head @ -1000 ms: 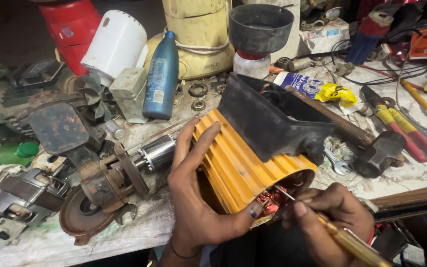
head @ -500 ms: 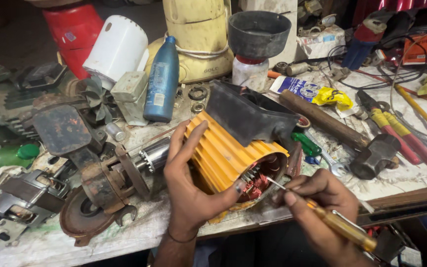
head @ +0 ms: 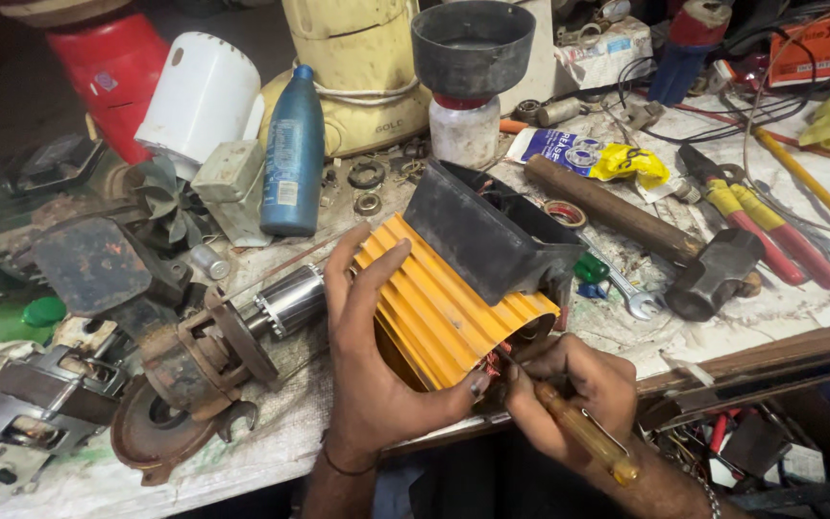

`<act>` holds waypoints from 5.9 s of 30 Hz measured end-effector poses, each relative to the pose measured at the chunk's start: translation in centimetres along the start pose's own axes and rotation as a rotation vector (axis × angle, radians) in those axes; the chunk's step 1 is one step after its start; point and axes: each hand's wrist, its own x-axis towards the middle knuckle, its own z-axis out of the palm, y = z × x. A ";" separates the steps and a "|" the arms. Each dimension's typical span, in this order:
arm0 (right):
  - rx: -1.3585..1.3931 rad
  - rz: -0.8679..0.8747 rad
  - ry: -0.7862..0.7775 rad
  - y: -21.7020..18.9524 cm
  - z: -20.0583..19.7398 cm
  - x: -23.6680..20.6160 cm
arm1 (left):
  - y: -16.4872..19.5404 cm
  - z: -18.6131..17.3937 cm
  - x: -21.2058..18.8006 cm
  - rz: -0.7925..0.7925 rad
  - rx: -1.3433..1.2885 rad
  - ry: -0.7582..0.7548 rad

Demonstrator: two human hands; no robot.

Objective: The person holds a yellow motor housing with copper windings and uses a screwdriver to adjust or inspect the internal components. The person rotates the housing to access different areas while continuing to manipulate the windings with the tool.

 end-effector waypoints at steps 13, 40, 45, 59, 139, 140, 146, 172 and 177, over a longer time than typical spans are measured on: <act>-0.048 -0.102 -0.033 0.1 1.4 0.4 | -1.4 -1.1 -0.6 0.033 0.029 -0.034; 0.001 0.043 -0.034 -0.4 2.6 0.1 | -3.3 -1.6 -1.5 0.037 -0.087 -0.017; 0.054 0.102 -0.028 -0.4 2.8 -0.8 | -3.4 -1.7 -1.7 0.042 -0.076 -0.016; 0.082 0.260 0.017 0.9 2.0 -2.0 | -2.3 -1.4 -1.3 0.032 -0.104 -0.009; -0.105 -0.207 0.095 1.7 3.2 -2.1 | -4.1 -1.6 -1.7 0.048 -0.079 -0.019; -0.100 -0.183 0.086 1.9 3.1 -2.2 | -4.0 -1.6 -1.7 0.046 -0.078 -0.018; -0.057 -0.181 0.053 1.9 2.3 -2.5 | -3.6 -1.0 -1.6 0.051 -0.064 -0.018; 0.086 0.180 -0.015 1.3 2.3 -1.9 | -3.6 -0.5 -1.8 0.047 -0.053 -0.012; 0.128 0.160 0.026 1.6 2.9 -2.4 | -3.7 -0.5 -1.9 0.044 -0.061 -0.014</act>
